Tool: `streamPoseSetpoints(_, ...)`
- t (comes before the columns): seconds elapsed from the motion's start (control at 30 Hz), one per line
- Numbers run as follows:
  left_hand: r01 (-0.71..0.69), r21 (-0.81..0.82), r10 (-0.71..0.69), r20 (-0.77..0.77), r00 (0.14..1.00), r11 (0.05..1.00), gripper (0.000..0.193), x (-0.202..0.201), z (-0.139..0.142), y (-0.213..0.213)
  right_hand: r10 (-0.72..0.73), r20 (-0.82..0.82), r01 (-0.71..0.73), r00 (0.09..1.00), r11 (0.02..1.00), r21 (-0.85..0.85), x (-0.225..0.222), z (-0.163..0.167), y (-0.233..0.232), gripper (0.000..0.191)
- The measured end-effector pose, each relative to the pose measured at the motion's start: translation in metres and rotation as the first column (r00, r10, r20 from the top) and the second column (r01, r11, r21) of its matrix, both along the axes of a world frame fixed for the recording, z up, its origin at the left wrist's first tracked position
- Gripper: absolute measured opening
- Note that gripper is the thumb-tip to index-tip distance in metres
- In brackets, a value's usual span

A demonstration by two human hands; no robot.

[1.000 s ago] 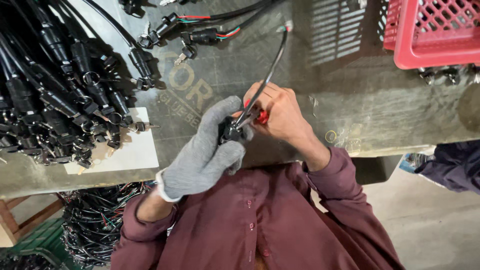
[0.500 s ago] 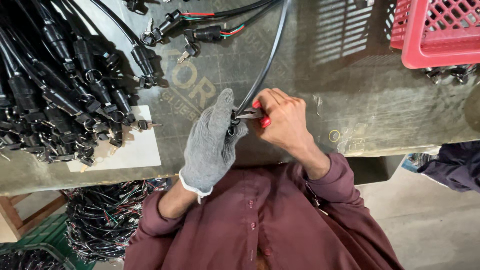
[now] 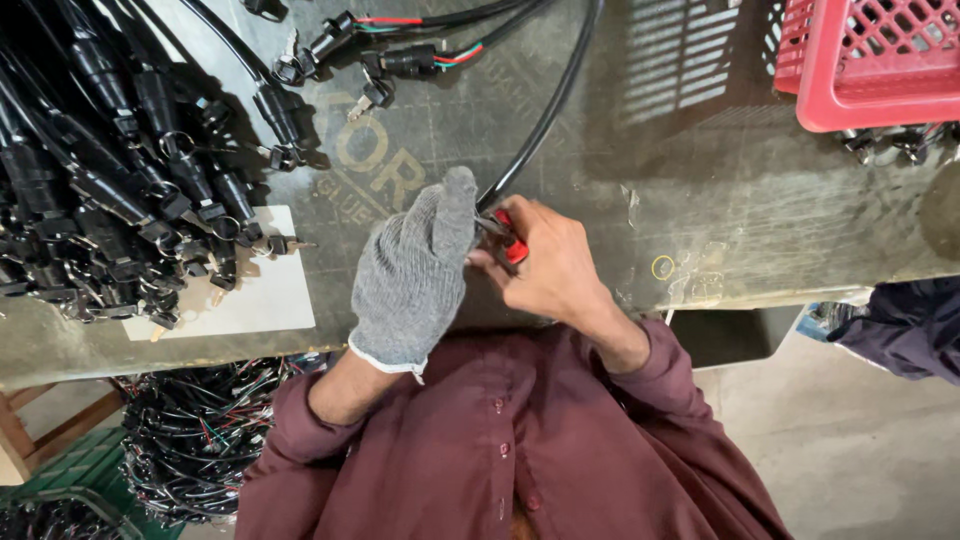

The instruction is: The person picks up a black cable from a pile on the workbench, uses red-handled pliers to strip and trim the wire ends, twists the exposed conductors, and inserts them into black connector housings, setting finished assemblies aside. They repeat this process on multiple cables across the workbench.

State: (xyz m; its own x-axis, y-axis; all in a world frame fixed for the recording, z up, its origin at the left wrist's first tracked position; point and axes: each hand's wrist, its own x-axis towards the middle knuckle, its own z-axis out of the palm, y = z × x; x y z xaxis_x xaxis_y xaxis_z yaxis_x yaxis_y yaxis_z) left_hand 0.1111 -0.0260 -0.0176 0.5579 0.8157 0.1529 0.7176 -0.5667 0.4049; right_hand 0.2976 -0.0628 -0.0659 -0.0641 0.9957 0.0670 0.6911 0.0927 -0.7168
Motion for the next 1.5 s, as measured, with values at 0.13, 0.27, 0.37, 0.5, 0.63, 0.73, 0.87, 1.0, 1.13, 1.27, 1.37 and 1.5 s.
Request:
streamPoseSetpoints(0.13,0.141,-0.393,0.074,0.484,0.872,0.908,0.068,-0.006,0.016,0.002,-0.041,0.076,0.037,0.996,0.998,0.06,0.002,-0.015,0.012,0.03)
streamPoseSetpoints(0.27,0.485,-0.727,0.248,0.647,0.721,0.486,0.065,-0.016,0.02,0.006,0.256,-0.202,-0.201,0.945,0.946,0.255,0.013,-0.03,0.028,0.028)
streamPoseSetpoints(0.37,0.536,-0.757,0.351,0.65,0.674,0.372,0.063,-0.02,0.019,0.005,0.317,-0.287,-0.294,0.904,0.948,0.123,0.022,-0.031,0.032,0.028)
streamPoseSetpoints(0.5,0.479,-0.748,0.33,0.645,0.689,0.46,0.063,-0.016,0.015,0.004,0.299,-0.298,-0.274,0.906,0.954,0.123,0.022,-0.027,0.031,0.032)
streamPoseSetpoints(0.63,-0.025,-0.318,0.103,0.231,0.967,0.948,0.063,-0.014,0.014,0.009,0.056,0.154,-0.07,0.986,0.994,0.086,0.02,-0.023,0.038,0.034)
streamPoseSetpoints(0.73,-0.228,-0.174,0.258,0.179,0.949,0.958,0.062,-0.039,0.02,0.016,-0.01,0.364,-0.062,0.931,0.981,0.185,0.032,-0.015,0.049,0.061)
streamPoseSetpoints(0.87,-0.492,-0.055,0.489,0.249,0.836,0.869,0.065,-0.109,0.029,0.029,-0.006,0.307,-0.063,0.952,0.975,0.214,0.046,-0.003,0.071,0.054)
streamPoseSetpoints(1.0,-0.468,0.524,0.625,-0.17,0.762,0.712,0.087,-0.128,0.003,0.048,-0.006,0.397,-0.172,0.918,0.895,0.411,0.026,-0.012,0.13,0.035)
streamPoseSetpoints(1.13,-0.336,-0.016,0.337,0.039,0.941,0.942,0.063,-0.09,-0.013,0.049,0.074,0.346,-0.206,0.935,0.909,0.361,0.004,-0.007,0.168,0.02)
streamPoseSetpoints(1.27,-0.188,-0.126,0.224,0.433,0.873,0.974,0.056,-0.059,-0.004,0.068,0.252,0.175,-0.291,0.952,0.924,0.25,0.013,0.04,0.13,0.022)
streamPoseSetpoints(1.37,0.316,-0.515,0.298,0.79,0.536,0.797,0.059,-0.037,-0.001,0.066,0.22,0.173,-0.277,0.96,0.843,0.461,0.017,0.069,0.086,0.033)
streamPoseSetpoints(1.5,0.558,-0.77,0.366,0.638,0.678,0.309,0.027,-0.008,-0.012,0.023,-0.092,-0.605,0.37,0.791,0.859,0.353,0.009,0.054,0.055,0.038)
